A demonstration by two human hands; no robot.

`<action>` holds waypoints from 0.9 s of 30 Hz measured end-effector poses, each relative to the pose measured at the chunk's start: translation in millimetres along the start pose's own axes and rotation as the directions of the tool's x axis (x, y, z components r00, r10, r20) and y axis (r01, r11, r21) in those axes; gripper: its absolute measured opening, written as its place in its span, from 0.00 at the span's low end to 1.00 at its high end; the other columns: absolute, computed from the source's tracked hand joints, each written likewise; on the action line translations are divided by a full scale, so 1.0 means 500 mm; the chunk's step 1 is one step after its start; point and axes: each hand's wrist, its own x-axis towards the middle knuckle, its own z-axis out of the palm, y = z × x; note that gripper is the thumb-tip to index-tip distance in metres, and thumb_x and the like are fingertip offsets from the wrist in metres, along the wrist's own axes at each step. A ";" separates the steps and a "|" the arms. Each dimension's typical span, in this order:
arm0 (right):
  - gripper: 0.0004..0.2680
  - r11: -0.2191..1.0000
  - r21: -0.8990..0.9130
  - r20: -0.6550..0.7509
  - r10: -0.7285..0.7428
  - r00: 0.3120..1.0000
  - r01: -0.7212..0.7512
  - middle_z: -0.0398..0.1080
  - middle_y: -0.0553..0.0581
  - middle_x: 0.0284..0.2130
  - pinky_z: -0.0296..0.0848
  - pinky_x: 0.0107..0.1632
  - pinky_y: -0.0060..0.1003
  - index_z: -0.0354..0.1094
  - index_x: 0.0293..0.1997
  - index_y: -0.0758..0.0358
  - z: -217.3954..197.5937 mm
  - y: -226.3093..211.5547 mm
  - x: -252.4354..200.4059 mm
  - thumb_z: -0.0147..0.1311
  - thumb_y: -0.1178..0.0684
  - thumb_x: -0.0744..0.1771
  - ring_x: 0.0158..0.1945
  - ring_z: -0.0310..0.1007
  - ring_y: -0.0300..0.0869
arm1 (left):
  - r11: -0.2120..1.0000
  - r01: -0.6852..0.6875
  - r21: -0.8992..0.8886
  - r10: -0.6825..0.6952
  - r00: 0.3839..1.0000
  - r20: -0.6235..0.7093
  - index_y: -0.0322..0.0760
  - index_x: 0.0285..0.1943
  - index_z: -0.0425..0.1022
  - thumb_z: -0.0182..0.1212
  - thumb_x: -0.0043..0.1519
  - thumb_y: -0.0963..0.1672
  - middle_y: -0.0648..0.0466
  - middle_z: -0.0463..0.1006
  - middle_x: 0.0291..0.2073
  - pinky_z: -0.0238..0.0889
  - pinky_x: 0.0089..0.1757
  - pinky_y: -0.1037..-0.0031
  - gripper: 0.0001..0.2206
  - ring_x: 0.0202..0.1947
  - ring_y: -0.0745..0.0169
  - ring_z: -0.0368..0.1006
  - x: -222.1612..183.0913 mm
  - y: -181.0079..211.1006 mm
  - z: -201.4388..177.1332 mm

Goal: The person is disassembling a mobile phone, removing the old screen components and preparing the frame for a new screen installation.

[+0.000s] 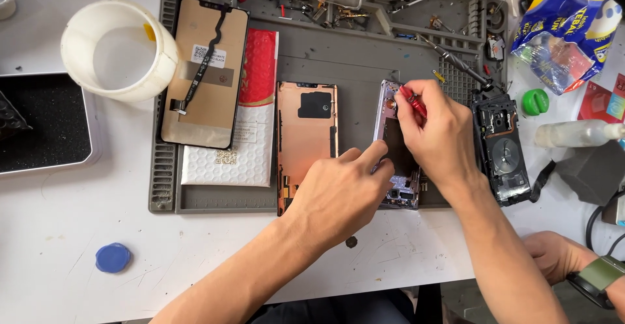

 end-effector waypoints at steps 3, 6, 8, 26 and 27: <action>0.02 1.000 -0.015 0.005 -0.026 1.000 0.026 0.66 0.54 0.16 0.71 0.29 0.38 0.74 0.43 0.60 -0.001 -0.001 -0.003 0.64 0.57 0.70 0.23 0.72 0.48 | 1.000 0.007 -0.019 -0.007 1.000 0.019 0.36 0.40 0.82 0.66 0.56 0.38 0.52 0.73 0.39 0.68 0.21 0.72 0.05 0.24 0.59 0.76 -0.001 -0.001 -0.004; 0.03 0.998 0.002 0.001 -0.062 0.998 0.062 0.66 0.57 0.17 0.70 0.29 0.37 0.74 0.42 0.64 -0.001 -0.004 -0.006 0.64 0.59 0.70 0.22 0.70 0.49 | 1.000 0.013 -0.026 -0.013 1.000 0.019 0.34 0.41 0.82 0.66 0.56 0.37 0.51 0.74 0.38 0.69 0.22 0.70 0.06 0.25 0.57 0.77 -0.005 -0.004 -0.001; 0.02 0.996 -0.045 -0.008 -0.077 0.997 0.077 0.67 0.55 0.18 0.71 0.29 0.36 0.76 0.43 0.62 0.006 0.006 -0.011 0.65 0.59 0.70 0.23 0.72 0.46 | 1.000 0.008 -0.029 -0.008 1.000 0.024 0.34 0.41 0.82 0.65 0.56 0.37 0.51 0.74 0.39 0.68 0.21 0.70 0.07 0.25 0.57 0.77 -0.005 -0.003 -0.001; 0.03 0.986 -0.065 0.081 -0.145 0.986 0.151 0.64 0.52 0.16 0.71 0.29 0.36 0.73 0.43 0.63 -0.003 0.007 0.006 0.63 0.60 0.71 0.22 0.69 0.46 | 1.000 0.010 -0.014 -0.009 0.996 0.087 0.33 0.43 0.83 0.70 0.53 0.37 0.47 0.77 0.41 0.74 0.26 0.67 0.10 0.32 0.52 0.81 -0.006 0.000 -0.018; 0.03 0.987 -0.064 0.082 -0.145 0.986 0.150 0.64 0.52 0.16 0.71 0.29 0.36 0.73 0.43 0.63 -0.003 0.006 0.007 0.63 0.60 0.71 0.22 0.69 0.46 | 1.000 0.011 -0.015 -0.010 0.996 0.088 0.33 0.43 0.83 0.70 0.53 0.37 0.47 0.77 0.41 0.74 0.26 0.67 0.10 0.32 0.52 0.81 -0.006 0.000 -0.018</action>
